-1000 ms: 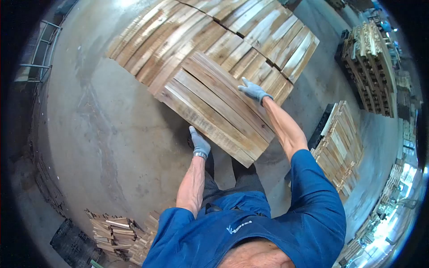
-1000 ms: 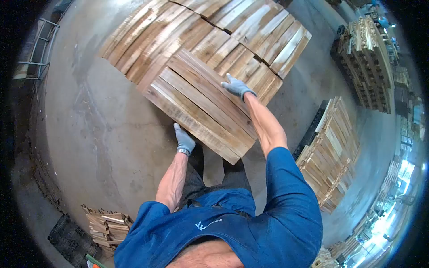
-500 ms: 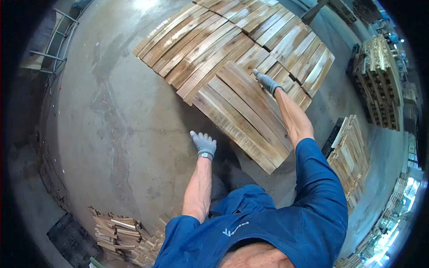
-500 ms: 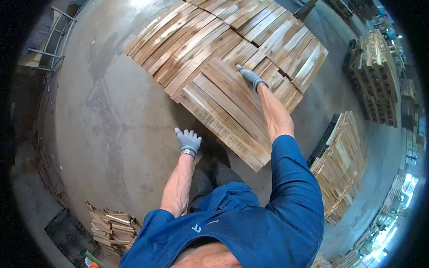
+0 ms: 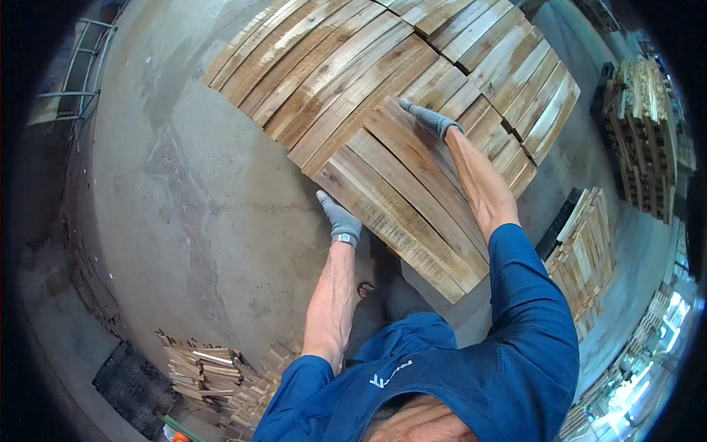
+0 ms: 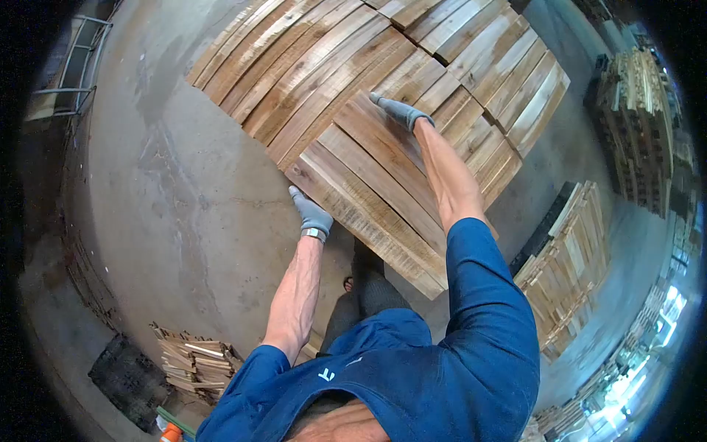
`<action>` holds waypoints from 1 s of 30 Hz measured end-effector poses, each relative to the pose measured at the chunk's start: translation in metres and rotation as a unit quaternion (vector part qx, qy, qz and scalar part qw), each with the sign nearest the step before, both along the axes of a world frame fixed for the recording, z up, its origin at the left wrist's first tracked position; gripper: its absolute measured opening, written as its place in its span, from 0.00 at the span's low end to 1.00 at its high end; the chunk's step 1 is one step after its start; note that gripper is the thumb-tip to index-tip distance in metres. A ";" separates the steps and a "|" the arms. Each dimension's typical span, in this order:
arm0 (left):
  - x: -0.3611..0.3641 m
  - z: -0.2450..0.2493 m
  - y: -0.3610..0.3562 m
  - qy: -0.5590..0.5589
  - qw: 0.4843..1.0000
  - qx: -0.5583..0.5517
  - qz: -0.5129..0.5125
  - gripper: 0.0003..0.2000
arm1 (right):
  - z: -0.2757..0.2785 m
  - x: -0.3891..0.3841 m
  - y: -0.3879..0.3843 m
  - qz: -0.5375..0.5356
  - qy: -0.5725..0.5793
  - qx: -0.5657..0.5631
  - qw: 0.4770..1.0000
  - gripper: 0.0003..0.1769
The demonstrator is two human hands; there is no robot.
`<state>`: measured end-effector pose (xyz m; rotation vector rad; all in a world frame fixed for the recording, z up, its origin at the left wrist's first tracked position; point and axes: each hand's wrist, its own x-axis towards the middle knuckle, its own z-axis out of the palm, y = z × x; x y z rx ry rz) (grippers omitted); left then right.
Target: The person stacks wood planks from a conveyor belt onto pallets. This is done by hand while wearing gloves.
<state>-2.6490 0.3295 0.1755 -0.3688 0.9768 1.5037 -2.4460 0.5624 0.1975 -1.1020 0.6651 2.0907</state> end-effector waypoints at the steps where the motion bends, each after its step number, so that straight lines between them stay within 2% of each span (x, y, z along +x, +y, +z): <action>1: 0.001 0.000 0.000 -0.005 1.000 0.002 -0.003 0.36 | -0.003 0.001 -0.002 -0.163 0.106 -0.104 0.975 0.35; 2: 0.002 0.001 0.002 0.011 1.000 0.024 -0.001 0.35 | -0.006 0.001 -0.003 -0.319 0.208 -0.199 0.903 0.34; 3: 0.003 0.006 0.006 0.027 0.999 0.048 0.001 0.34 | -0.006 0.000 -0.002 -0.460 0.301 -0.281 0.786 0.33; 4: 0.005 0.012 0.011 0.041 0.996 0.073 0.005 0.33 | 0.021 -0.007 -0.009 -0.513 0.282 -0.325 0.743 0.32; 7: 0.005 0.025 0.019 0.034 0.996 0.083 -0.001 0.32 | 0.004 -0.003 -0.004 -0.481 0.259 -0.315 0.776 0.32; 8: 0.003 0.014 0.014 0.016 0.995 0.095 -0.005 0.32 | -0.025 0.008 0.000 -0.359 0.404 -0.301 0.785 0.32; 9: -0.002 -0.007 0.006 -0.002 0.994 0.106 -0.009 0.32 | -0.073 0.029 0.005 -0.225 0.536 -0.277 0.765 0.32; 11: -0.005 -0.013 0.008 -0.029 0.993 0.115 -0.011 0.32 | -0.084 0.031 0.009 -0.223 0.537 -0.259 0.771 0.33; 12: -0.003 -0.002 0.011 -0.040 0.993 0.108 -0.009 0.32 | -0.059 0.014 0.003 -0.357 0.406 -0.271 0.796 0.35; 13: -0.002 0.006 0.011 -0.051 0.994 0.101 -0.008 0.32 | -0.036 0.001 0.002 -0.481 0.262 -0.272 0.791 0.36; 14: -0.004 0.008 0.009 -0.033 0.997 0.070 -0.019 0.33 | -0.025 -0.004 0.005 -0.582 0.362 -0.357 0.635 0.37; 15: -0.007 0.008 0.004 -0.015 0.999 0.039 -0.032 0.34 | -0.018 -0.006 0.008 -0.652 0.446 -0.422 0.445 0.38; 16: -0.011 0.008 0.000 0.004 0.999 0.009 -0.045 0.36 | -0.009 -0.007 0.013 -0.685 0.510 -0.465 0.232 0.39; 17: -0.018 0.008 -0.003 0.022 0.993 -0.100 -0.061 0.36 | 0.000 -0.007 0.017 -0.682 0.549 -0.484 0.007 0.40; 19: -0.047 0.004 -0.014 0.062 0.942 -0.315 -0.098 0.38 | 0.017 -0.003 0.019 -0.563 0.547 -0.442 -0.435 0.41; 21: -0.093 0.011 -0.042 0.051 0.955 -0.216 -0.197 0.41 | 0.039 -0.005 0.017 -0.390 0.638 -0.478 -0.461 0.37; 23: -0.154 -0.009 -0.083 0.060 0.956 -0.207 -0.196 0.36 | 0.074 -0.018 -0.006 -0.310 0.664 -0.508 -0.453 0.29; 24: -0.177 -0.003 -0.102 0.096 0.947 -0.247 -0.184 0.37 | 0.077 -0.029 -0.026 -0.231 0.649 -0.564 -0.455 0.22; 25: -0.199 0.004 -0.120 0.131 0.933 -0.287 -0.172 0.38 | 0.102 -0.051 -0.059 -0.200 0.639 -0.546 -0.503 0.20; 26: -0.228 0.017 -0.134 0.149 0.905 -0.377 -0.128 0.41 | 0.117 -0.074 -0.088 -0.127 0.655 -0.614 -0.422 0.18; 27: -0.272 0.011 -0.162 0.116 0.912 -0.354 -0.170 0.44 | 0.149 -0.095 -0.123 -0.201 0.616 -0.602 -0.468 0.17; 28: -0.298 0.028 -0.177 0.141 0.882 -0.419 -0.165 0.44 | 0.141 -0.116 -0.159 -0.218 0.596 -0.622 -0.458 0.19; 29: -0.325 0.040 -0.188 0.151 0.867 -0.443 -0.173 0.44 | 0.152 -0.131 -0.194 -0.344 0.516 -0.572 -0.537 0.20; 30: -0.351 0.053 -0.194 0.155 0.861 -0.447 -0.187 0.44 | 0.166 -0.140 -0.222 -0.452 0.451 -0.550 -0.538 0.23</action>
